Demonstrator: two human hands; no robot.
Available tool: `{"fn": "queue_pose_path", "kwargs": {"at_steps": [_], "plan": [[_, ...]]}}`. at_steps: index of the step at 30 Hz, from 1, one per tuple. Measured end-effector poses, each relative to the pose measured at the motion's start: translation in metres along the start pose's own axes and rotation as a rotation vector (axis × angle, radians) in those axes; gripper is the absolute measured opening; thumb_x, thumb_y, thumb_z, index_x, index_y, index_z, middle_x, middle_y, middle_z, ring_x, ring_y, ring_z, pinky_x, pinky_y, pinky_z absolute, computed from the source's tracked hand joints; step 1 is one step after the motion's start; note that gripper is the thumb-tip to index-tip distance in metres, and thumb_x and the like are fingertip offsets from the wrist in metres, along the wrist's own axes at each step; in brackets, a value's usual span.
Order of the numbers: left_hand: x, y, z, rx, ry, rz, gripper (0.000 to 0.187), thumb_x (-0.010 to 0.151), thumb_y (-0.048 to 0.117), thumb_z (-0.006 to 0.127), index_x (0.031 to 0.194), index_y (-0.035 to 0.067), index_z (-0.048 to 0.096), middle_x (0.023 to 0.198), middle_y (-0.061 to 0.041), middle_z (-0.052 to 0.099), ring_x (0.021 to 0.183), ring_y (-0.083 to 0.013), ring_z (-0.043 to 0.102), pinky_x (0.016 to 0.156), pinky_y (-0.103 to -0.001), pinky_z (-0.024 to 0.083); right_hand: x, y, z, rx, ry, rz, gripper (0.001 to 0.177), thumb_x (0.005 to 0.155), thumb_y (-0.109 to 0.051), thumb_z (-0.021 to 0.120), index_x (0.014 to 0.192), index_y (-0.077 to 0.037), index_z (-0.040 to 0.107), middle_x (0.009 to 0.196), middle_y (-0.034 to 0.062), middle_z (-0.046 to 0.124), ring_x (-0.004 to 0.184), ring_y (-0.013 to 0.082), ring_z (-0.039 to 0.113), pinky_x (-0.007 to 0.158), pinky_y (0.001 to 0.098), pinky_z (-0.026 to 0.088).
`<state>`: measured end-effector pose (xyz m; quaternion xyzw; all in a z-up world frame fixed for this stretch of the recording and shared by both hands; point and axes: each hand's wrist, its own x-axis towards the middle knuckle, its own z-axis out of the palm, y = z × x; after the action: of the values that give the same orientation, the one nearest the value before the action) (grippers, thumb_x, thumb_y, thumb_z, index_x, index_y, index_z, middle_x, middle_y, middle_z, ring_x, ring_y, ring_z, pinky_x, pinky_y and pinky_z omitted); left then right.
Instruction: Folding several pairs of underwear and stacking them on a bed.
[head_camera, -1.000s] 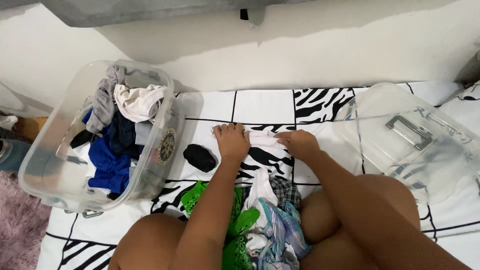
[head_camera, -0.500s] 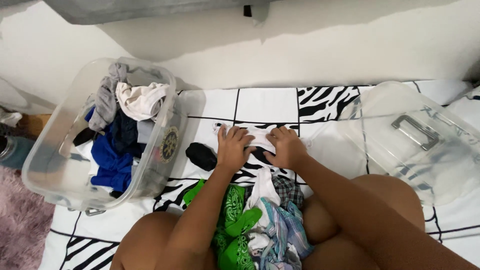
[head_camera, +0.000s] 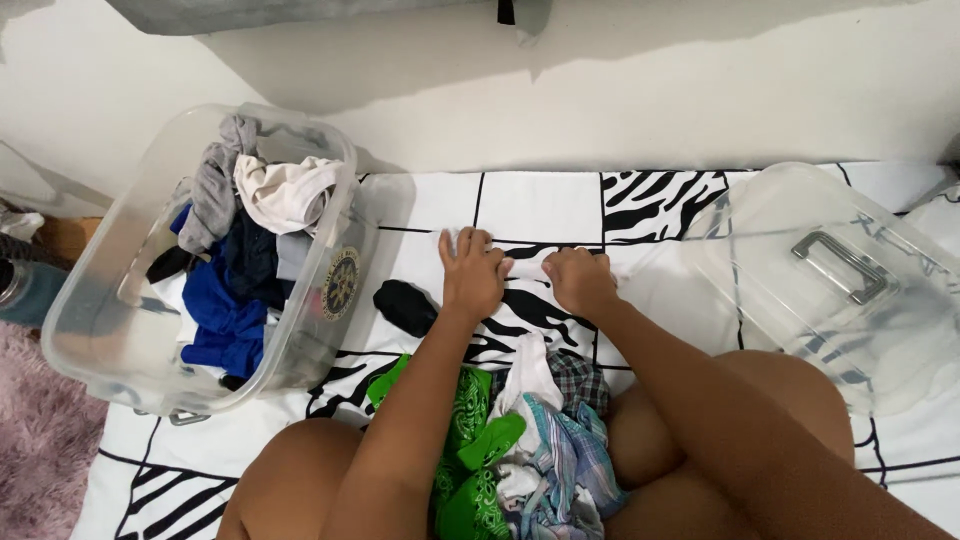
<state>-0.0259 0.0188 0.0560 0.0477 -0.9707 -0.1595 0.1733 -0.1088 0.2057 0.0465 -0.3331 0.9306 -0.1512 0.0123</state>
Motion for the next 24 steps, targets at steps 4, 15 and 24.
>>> {"fn": "queue_pose_path", "kwargs": {"at_steps": [4,15,24], "plan": [[0.021,0.014,0.002,0.21,-0.067,-0.029,0.031,0.09,0.035,0.062,0.088,0.007,0.076,0.132,-0.018,0.056,0.138,-0.0366,0.038,0.117,-0.061,0.011,-0.001,-0.005,-0.016,0.079,-0.006,0.157,0.044,0.098,-0.049,0.057,0.102,-0.007,0.068,0.084,0.0107,0.072,0.079,0.0309,0.069,0.081,0.0474,0.049],[-0.026,0.038,0.052,-0.213,0.344,0.129,0.02,0.089,0.011,0.07,0.106,0.001,0.074,0.117,-0.014,0.071,0.118,-0.0355,0.062,0.104,-0.046,0.048,0.015,0.046,-0.044,-0.127,-0.463,0.147,0.061,0.086,-0.064,0.065,0.107,-0.007,0.071,0.103,0.0162,0.074,0.098,0.0325,0.07,0.086,0.0455,0.055],[-0.022,0.035,0.054,-0.213,0.31,0.122,0.017,0.087,0.009,0.069,0.101,0.003,0.075,0.111,-0.01,0.073,0.116,-0.0308,0.064,0.102,-0.048,0.044,0.01,0.028,-0.057,0.798,-0.42,-0.148,0.045,0.092,-0.044,0.067,0.108,-0.004,0.078,0.136,0.0113,0.061,0.121,0.0245,0.055,0.104,0.0397,0.042]]}}
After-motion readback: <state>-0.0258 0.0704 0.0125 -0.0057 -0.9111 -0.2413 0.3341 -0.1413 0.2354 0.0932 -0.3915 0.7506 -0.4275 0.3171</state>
